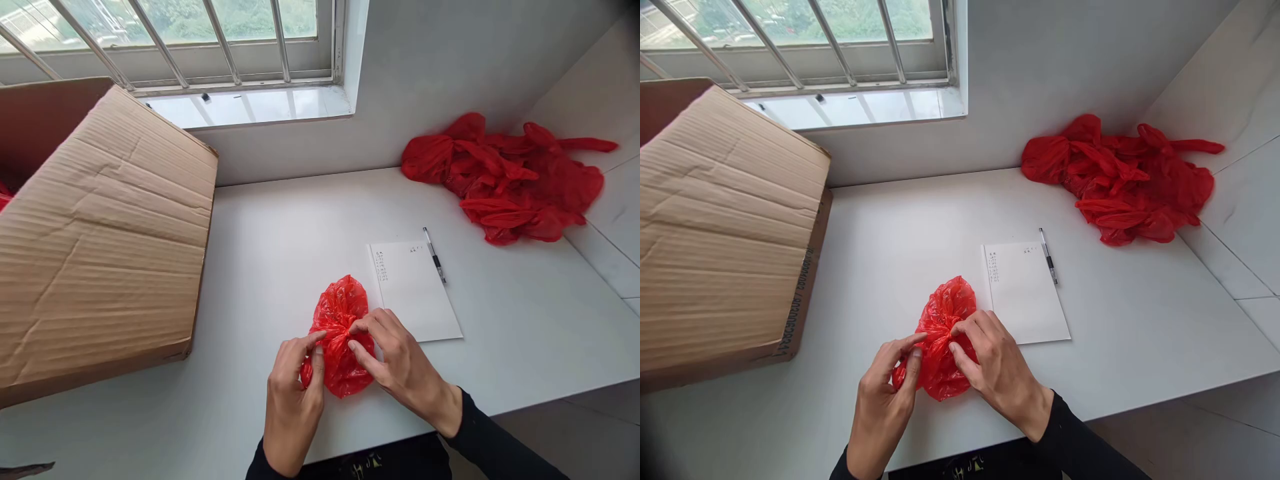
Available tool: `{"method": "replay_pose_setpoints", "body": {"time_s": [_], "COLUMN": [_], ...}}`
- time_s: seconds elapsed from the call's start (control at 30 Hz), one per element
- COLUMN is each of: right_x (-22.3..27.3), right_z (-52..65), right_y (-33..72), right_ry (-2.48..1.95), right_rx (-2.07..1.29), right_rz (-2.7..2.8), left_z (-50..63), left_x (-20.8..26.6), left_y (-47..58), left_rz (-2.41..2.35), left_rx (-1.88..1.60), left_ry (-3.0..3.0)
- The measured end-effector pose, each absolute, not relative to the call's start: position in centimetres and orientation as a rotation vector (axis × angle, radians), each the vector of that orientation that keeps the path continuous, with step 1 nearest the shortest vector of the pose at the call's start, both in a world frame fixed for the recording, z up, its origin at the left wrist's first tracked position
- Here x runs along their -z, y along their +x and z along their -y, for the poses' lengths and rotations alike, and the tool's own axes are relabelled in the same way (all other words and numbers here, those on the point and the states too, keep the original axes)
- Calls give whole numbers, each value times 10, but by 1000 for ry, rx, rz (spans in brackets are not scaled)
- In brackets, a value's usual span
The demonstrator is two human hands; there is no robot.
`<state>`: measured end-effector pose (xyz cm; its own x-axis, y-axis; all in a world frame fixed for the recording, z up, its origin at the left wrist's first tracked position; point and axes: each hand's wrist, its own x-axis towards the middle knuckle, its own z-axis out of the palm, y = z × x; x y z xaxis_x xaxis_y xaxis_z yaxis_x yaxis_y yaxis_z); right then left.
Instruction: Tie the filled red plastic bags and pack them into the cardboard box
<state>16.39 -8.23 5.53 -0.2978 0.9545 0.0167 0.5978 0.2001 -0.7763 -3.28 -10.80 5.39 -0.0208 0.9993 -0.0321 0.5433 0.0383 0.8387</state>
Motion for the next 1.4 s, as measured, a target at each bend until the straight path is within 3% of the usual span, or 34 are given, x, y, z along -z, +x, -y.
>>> {"method": "replay_pose_setpoints", "body": {"time_s": [0.13,0.37,1.13,1.4], "right_x": [-54,-52,-59,-51], "right_z": [83,84,81,78], "right_y": [163,165,167,163], "right_ry": [-1441,-1407,-1387,-1346], "right_rx": [-912,-937,-945,-810], "right_rz": [1986,1906,2067,2192], "left_z": [102,91,108,110], "left_x": [-51,-52,-56,-49], "left_y": [-23,-11,-6,-1], "left_rz": [-1635,-1587,-1574,-1520], "left_rx": [-772,-615,-761,-923], "left_ry": [1853,1823,1467,1353]}}
